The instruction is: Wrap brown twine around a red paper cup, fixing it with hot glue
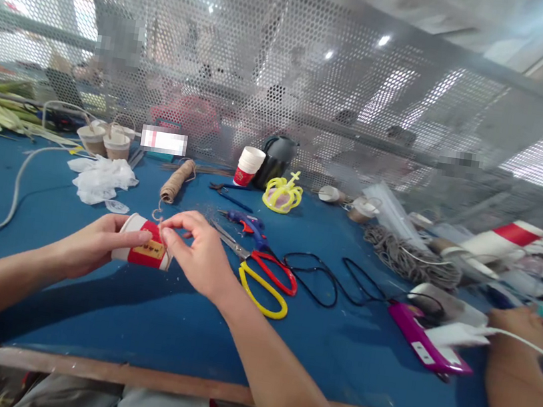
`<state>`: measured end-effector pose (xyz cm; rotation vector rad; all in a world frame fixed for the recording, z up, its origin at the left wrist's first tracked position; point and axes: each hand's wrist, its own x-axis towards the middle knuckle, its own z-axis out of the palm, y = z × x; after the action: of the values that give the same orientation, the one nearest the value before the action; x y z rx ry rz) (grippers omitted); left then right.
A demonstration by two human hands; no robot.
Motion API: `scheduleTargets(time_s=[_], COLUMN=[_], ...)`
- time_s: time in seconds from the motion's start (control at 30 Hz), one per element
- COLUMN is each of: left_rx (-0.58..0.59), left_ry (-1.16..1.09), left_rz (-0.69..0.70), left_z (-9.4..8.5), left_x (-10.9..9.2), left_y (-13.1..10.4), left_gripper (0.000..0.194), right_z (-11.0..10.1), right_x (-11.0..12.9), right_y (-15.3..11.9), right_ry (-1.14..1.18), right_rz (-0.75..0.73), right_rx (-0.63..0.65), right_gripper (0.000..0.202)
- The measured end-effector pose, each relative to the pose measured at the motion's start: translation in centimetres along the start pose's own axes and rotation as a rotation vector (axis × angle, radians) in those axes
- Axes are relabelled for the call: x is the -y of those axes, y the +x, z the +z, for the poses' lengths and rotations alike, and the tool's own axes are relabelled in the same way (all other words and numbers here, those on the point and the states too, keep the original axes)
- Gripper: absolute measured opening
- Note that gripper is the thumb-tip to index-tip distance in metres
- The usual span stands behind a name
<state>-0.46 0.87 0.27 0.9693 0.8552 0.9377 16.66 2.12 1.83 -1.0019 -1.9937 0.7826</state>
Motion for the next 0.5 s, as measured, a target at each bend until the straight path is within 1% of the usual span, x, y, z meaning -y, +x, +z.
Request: scheduleTargets(time_s=[0.07,0.13,0.23,0.33,0.4,0.47,0.5], left_rx=[0.005,-0.008,-0.047,-0.065,-0.086,-0.114,-0.127], left_ry=[0.012,0.014,0.005,-0.013,-0.033,-0.052,-0.059], left_rz=[0.007,0.005,-0.004,-0.014,-0.016,-0.018,-0.019], left_z=[0.3,0.6,0.7,0.5,0.2,0.0,-0.1], left_x=[0.1,0.2,0.4,0.5,0.6,0.6,0.6], left_y=[0.0,0.0,0.1,0.1,0.2,0.2,0.2], left_gripper=[0.017,0.019,0.022,0.021,0.018,0.016,0.016], right_z=[0.3,0.5,0.6,0.1,-0.8,-2.5,-3.5], right_x=[0.3,0.6,0.7,0.6,0.2,-0.6,-1.1], right_y=[0.0,-0.1,-0.1,0.0,0.3,1.0,1.5], right_ry=[-0.020,-0.027,-0.033,-0.010,0.003,-0.033,-0.089], right_rz=[-0.070,-0.094,-0.065,0.010,0.070,0.138,0.183], right_rx=[0.038,0.066,0.085,0.084,0.027,-0.084,-0.163], right_gripper=[0.010,0.012,0.013,0.013,0.013,0.015,0.017])
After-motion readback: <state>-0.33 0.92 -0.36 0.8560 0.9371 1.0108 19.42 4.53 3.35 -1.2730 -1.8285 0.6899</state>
